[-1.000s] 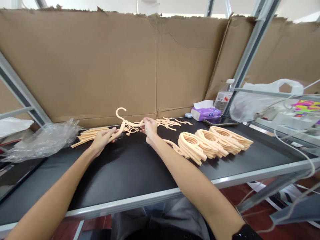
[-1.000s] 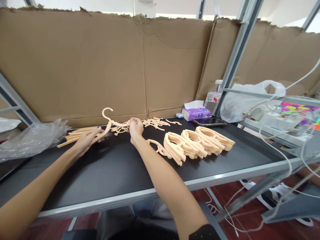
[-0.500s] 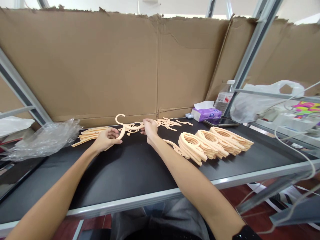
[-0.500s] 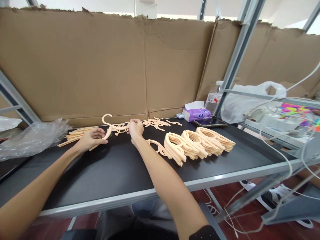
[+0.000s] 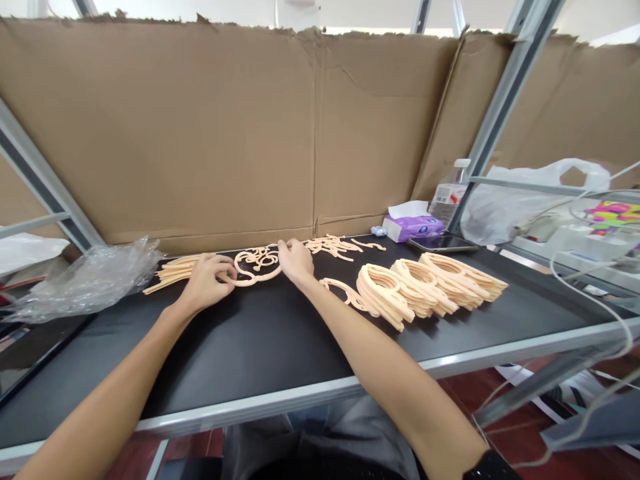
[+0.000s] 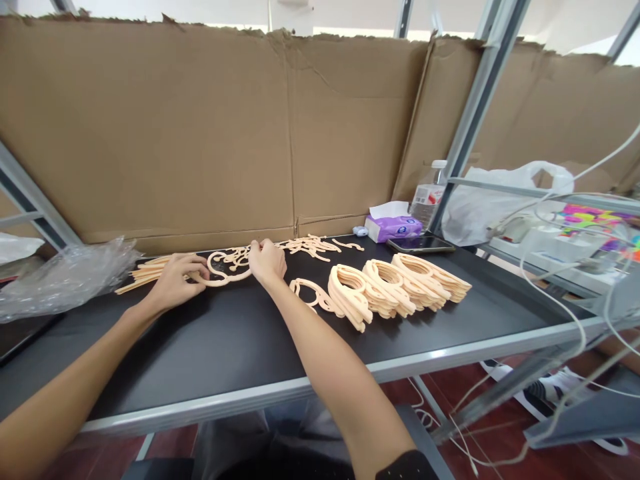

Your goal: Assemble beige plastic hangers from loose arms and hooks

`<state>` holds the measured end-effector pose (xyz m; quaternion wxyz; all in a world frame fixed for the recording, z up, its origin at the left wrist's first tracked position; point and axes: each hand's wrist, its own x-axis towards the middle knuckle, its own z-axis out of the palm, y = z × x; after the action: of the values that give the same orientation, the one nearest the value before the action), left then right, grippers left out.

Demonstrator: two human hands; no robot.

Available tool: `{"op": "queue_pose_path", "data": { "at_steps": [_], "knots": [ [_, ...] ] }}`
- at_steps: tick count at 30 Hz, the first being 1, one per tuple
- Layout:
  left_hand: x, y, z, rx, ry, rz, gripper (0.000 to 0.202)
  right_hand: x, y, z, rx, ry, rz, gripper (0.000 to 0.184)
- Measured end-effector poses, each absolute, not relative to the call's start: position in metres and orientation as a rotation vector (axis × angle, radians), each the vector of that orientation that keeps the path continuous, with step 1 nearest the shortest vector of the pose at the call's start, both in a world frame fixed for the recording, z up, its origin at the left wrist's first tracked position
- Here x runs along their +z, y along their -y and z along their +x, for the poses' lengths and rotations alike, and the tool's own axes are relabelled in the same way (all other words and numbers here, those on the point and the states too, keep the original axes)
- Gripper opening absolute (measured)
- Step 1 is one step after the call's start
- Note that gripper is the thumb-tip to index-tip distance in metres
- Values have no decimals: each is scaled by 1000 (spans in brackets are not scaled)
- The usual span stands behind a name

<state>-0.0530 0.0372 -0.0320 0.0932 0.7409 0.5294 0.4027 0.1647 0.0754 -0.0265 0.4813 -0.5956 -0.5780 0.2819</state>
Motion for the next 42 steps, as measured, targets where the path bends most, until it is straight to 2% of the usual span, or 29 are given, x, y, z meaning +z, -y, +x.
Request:
{"op": "queue_pose_path", "data": {
  "at_steps": [6,11,17,22,33,37,42],
  "knots": [
    [-39,-40,-58,1173,-1662,2492,12,-32,-77,161,778,1508,-1393,42],
    [-38,-43,-59,1143,-1637,2467,9,-36,-79,159,853,1535,-1394,42],
    [-33,-39,-60,918,-1924,2180,23,-38,-78,157,825,1514,-1361,41],
    [-32,-34,-49,928,-1744,2130,30,-36,-76,157,776,1624,-1412,41],
    [-16,-24,-41,417,-1405,2196,88,-29,-70,160,632,1886,-1529,55],
    [-12,-21,-39,332,-1370,2233,87,-32,-71,158,606,1946,-1426,51],
    [-13,-24,-45,415,-1448,2139,77,-30,-67,158,577,2048,-1389,47]
  ]
}}
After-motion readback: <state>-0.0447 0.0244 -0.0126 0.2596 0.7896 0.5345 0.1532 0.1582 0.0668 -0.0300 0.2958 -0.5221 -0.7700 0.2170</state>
